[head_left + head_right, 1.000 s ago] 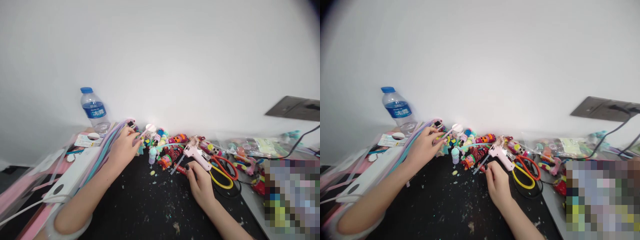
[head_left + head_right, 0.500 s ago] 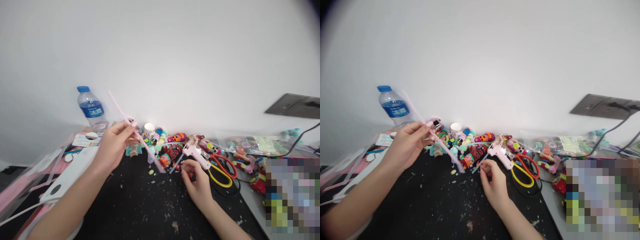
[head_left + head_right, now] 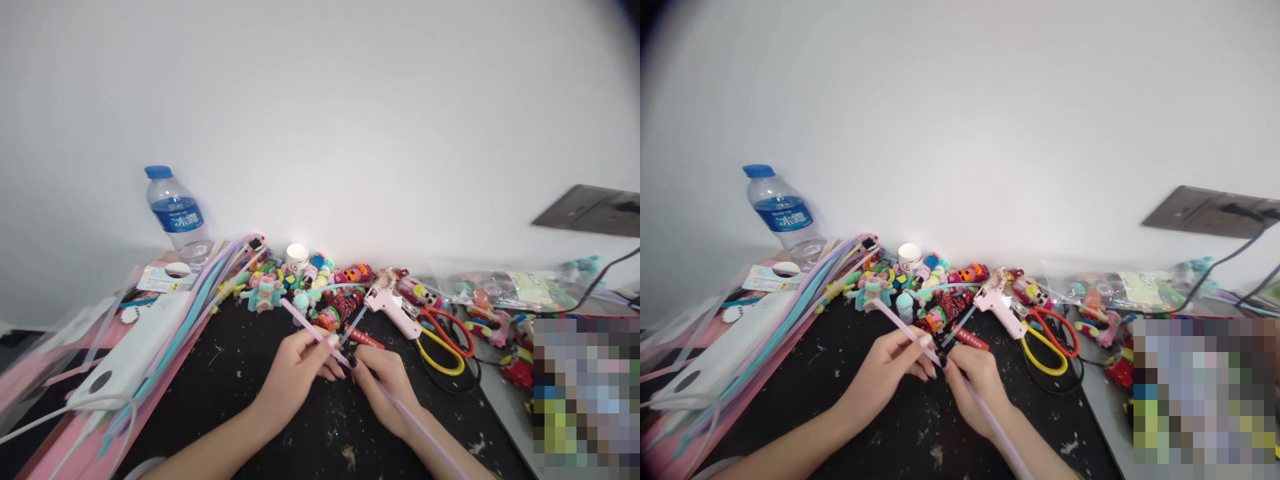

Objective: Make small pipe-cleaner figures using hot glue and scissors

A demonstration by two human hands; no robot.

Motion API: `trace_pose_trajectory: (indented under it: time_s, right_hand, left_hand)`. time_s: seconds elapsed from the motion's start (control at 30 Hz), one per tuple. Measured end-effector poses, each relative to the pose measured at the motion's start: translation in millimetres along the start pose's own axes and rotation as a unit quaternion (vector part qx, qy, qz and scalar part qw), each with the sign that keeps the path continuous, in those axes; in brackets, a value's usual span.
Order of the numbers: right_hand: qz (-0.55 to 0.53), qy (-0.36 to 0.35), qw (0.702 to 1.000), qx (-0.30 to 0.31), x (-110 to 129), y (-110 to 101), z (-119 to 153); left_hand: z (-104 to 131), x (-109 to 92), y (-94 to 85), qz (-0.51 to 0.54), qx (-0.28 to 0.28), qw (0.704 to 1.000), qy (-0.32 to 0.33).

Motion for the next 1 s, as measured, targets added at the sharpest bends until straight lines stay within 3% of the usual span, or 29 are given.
trace_pose_trajectory:
  time_s: [0.13,0.2,0.3,0.47,0.53,0.77,1.0]
  right_hand:
    - [0.012,0.028,0.999,0.008,-8,0,0]
    - [0.002,0.055,0.999,-0.003,-13,-3,0]
    - [-0.027,0.09,0.996,-0.007,-20,-2,1]
    - [-0.072,0.062,0.99,0.107,-13,26,2]
    - [-0.068,0.052,0.989,0.12,-12,27,3]
    - [-0.033,0.114,0.993,0.002,-34,-3,5]
    - [-0.083,0.151,0.985,-0.013,-43,1,12]
  left_hand:
    - [1,-27,-33.1,0.009,-0.092,0.992,0.082]
    - [3,-31,-39.4,-0.019,-0.107,0.99,0.091]
    - [4,-20,-32.4,-0.067,-0.072,0.993,0.06]
    - [4,3,-15.6,-0.122,0.002,0.993,0.008]
    - [3,7,-13.1,-0.122,0.021,0.992,-0.004]
    - [3,2,-18.2,-0.126,0.015,0.992,0.004]
    - [3,3,-21.9,-0.098,0.005,0.995,0.014]
Point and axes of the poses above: each hand's wrist, its own z-axis away from the middle knuckle, its own y-axis out of the palm, x = y × z, the point moved 10 cm from there along -z, towards the middle knuckle, and after that the axes turned 13 degrees about z, right-handed, at the moved point
